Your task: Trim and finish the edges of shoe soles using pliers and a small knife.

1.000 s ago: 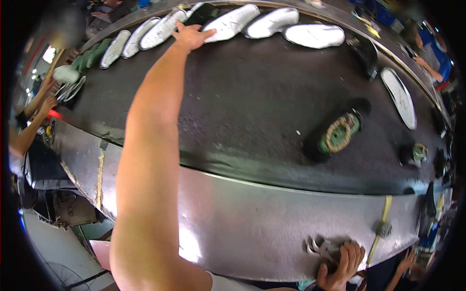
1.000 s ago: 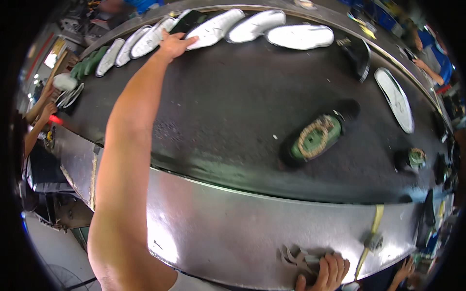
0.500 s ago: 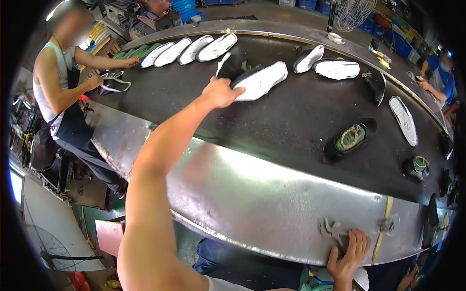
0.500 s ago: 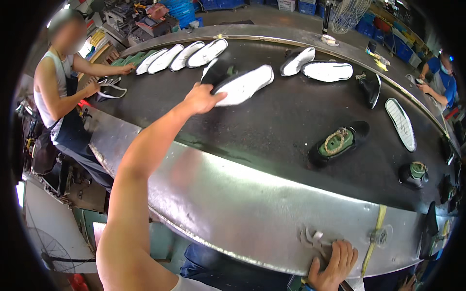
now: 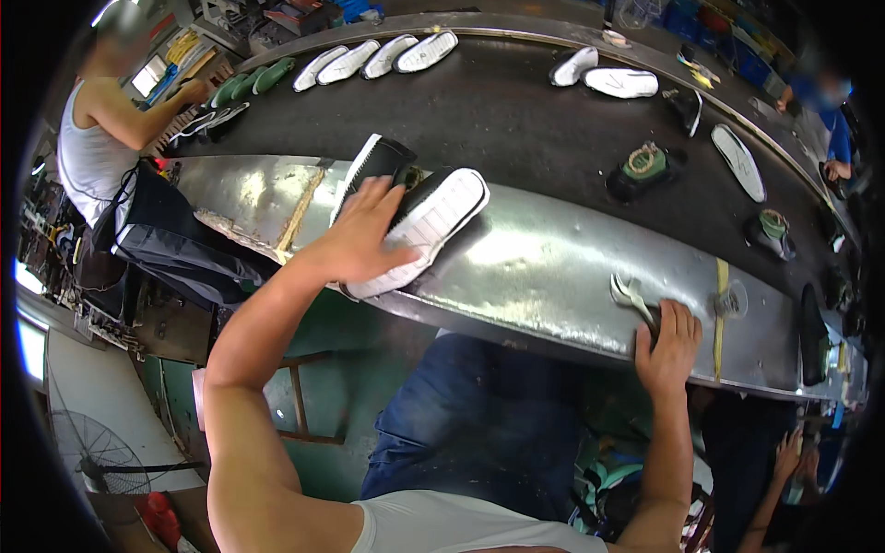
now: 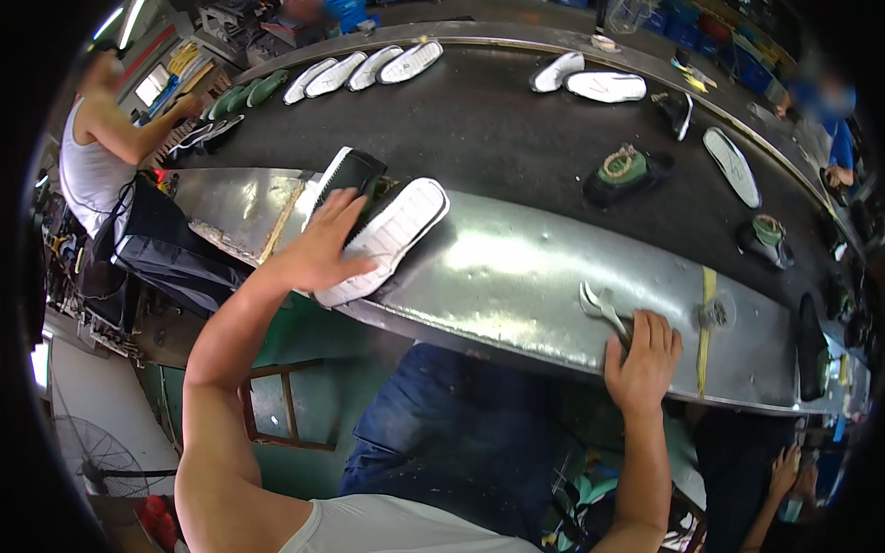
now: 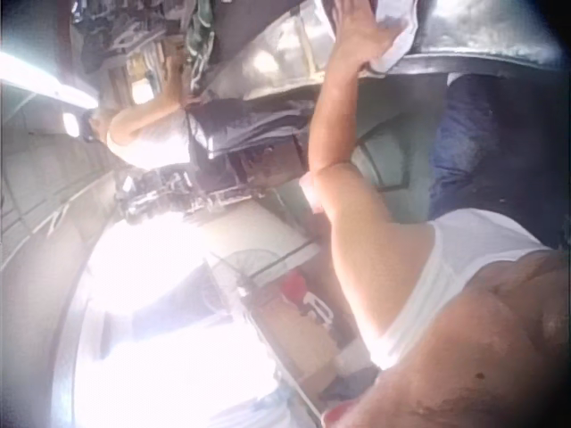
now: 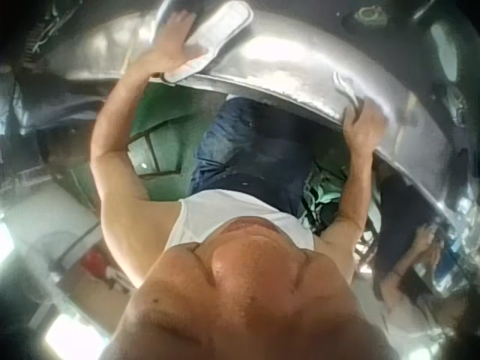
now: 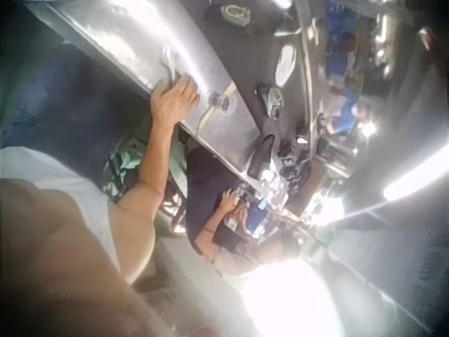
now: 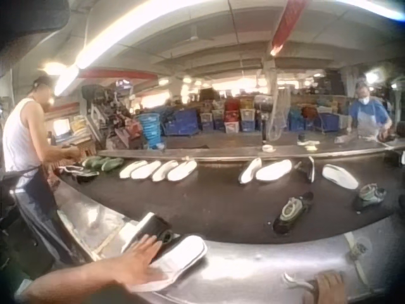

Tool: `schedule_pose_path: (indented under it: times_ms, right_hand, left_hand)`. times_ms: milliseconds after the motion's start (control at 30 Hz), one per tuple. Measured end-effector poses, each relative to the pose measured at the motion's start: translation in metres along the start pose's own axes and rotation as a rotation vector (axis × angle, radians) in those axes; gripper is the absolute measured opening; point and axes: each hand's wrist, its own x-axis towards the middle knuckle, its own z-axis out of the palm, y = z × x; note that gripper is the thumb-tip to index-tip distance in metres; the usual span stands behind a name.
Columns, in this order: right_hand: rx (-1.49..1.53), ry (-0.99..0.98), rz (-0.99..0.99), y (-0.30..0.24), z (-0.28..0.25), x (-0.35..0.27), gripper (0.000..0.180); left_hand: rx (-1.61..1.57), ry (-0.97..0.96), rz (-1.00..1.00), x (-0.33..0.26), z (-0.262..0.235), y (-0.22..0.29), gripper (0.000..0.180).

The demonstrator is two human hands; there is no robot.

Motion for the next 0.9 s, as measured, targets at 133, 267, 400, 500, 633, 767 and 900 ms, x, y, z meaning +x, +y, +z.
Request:
schedule_pose_path:
  times_ms: [133,267,400,500,633,767,900]
  right_hand:
    - [-0.086,-0.069,0.052,-0.009,-0.007,-0.009,0.057]
    - [-0.103,-0.149,0.079,-0.017,-0.023,-0.028,0.065]
    - [-0.034,-0.174,0.009,-0.008,-0.034,-0.053,0.064]
    - [0.027,-0.186,-0.061,-0.006,-0.038,-0.082,0.064]
    - [0.69,-0.141,0.185,-0.051,-0.042,-0.149,0.045]
    - [1.265,-0.687,0.61,-0.107,-0.05,-0.211,0.026]
    - [1.317,-0.971,0.625,-0.143,-0.069,-0.234,0.025]
  left_hand:
    - [-0.05,-0.303,-0.088,0.094,-0.003,0.044,0.096]
    - [-0.086,-0.247,0.088,0.13,0.019,0.026,0.086]
    - [-0.334,-0.203,0.042,0.094,0.009,0.037,0.073]
    - [-0.702,-0.209,0.146,0.032,0.004,0.06,0.072]
    - [-1.122,-0.074,0.162,-0.067,0.083,0.087,0.075]
    - [-1.551,-0.163,0.119,-0.145,0.199,0.118,0.084]
    - [-1.377,-0.343,0.154,-0.169,0.22,0.118,0.078]
